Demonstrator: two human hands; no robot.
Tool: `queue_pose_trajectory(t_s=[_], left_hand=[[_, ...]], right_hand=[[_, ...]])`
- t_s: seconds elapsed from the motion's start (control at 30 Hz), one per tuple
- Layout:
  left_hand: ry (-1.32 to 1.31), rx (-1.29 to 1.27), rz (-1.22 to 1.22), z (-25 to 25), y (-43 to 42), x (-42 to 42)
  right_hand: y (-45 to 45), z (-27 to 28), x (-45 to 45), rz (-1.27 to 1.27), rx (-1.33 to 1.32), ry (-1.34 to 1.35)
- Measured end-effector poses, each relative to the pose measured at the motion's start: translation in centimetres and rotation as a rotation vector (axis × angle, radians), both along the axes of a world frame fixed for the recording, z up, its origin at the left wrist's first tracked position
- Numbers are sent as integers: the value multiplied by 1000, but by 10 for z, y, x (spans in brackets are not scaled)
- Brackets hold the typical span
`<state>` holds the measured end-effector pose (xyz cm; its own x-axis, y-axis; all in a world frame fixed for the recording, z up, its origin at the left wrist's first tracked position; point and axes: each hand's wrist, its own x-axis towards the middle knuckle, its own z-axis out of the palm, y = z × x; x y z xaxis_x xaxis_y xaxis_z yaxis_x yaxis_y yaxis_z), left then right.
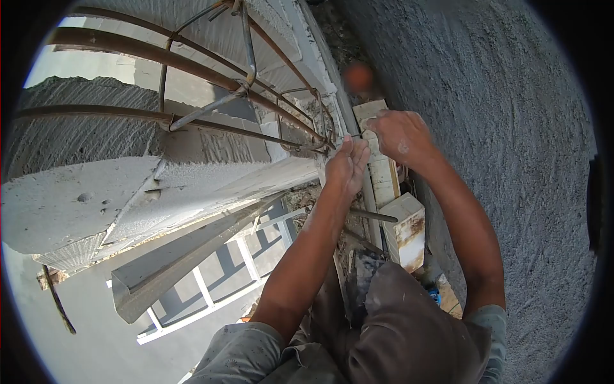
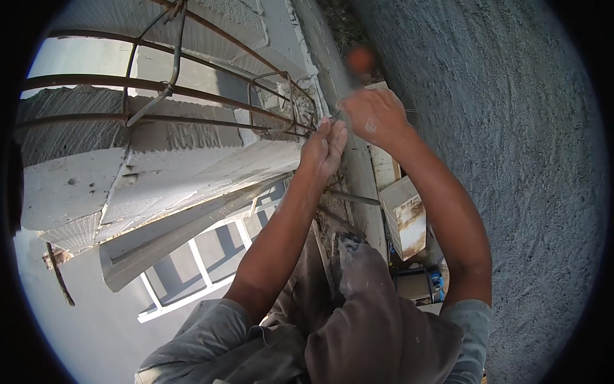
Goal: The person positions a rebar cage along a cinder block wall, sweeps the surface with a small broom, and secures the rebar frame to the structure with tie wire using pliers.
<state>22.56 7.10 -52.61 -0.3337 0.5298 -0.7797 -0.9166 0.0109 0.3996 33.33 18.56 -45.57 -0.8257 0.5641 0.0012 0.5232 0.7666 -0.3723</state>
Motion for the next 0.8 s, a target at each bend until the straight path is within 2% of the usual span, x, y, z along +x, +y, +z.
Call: queue_pose_trajectory(t_s=[0.07, 0.17, 0.27, 0.37, 0.47, 0.57, 0.67, 0.77, 0.8], left_hand=[[-7, -7, -7, 2, -3, -2], [5, -22, -35, 2, -12, -3], [-10, -22, -38, 2, -15, -5], [-28, -28, -36, 3, -13, -7], [-47, -10, -41, 4, -11, -7], [-84, 12, -25, 3, -6, -5], [-111, 20, -13, 0, -1, -6], [-124, 31, -6, -3, 2, -8], [-128, 32, 0, -4, 3, -8]], right_hand=[[10, 1, -20, 24, -72, -126], [19, -6, -39, -12, -113, -85], [30, -10, -58, 10, -176, -192], [42, -10, -63, 45, -199, -118], [50, -7, -67, 48, -230, -203], [56, -19, -73, 33, -393, -148], [69, -32, -83, 3, -480, -330], [77, -47, -78, 140, -583, -105], [79, -52, -78, 134, -601, -107]])
